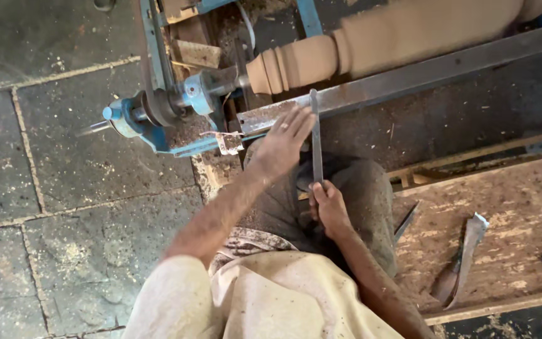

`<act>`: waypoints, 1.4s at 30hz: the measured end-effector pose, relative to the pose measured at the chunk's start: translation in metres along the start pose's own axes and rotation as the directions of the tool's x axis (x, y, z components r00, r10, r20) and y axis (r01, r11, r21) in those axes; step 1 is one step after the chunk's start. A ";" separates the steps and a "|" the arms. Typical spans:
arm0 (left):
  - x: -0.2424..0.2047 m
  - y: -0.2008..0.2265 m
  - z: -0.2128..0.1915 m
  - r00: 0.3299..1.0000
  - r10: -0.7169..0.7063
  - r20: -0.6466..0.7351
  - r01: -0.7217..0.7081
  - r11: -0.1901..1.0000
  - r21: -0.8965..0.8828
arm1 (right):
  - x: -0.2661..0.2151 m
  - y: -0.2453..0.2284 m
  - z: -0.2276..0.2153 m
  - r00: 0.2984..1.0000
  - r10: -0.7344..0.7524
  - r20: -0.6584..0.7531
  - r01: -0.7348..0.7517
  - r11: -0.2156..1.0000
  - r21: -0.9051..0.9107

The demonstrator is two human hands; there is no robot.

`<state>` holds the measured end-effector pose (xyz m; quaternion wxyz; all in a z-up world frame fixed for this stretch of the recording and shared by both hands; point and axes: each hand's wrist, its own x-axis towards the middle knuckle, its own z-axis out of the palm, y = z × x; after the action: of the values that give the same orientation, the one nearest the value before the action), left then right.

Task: The person uses a chisel to shape a cylindrical wooden piece mounted on a rotating lathe. They hold the tool with both hands, applying pressure to carve grooves and contours into the spinning wood.

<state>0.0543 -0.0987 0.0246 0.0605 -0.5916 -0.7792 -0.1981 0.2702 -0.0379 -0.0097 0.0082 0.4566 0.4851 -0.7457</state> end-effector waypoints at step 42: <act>0.031 -0.067 0.029 0.913 0.375 0.163 -0.408 0.859 0.310 | 0.025 -0.018 0.040 0.989 -0.072 -0.133 0.075 0.997 0.023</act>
<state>-0.0144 -0.0748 -0.0072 0.1620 -0.7272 -0.6669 -0.0164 0.2205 -0.0464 -0.0100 -0.0577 0.4868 0.4907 -0.7204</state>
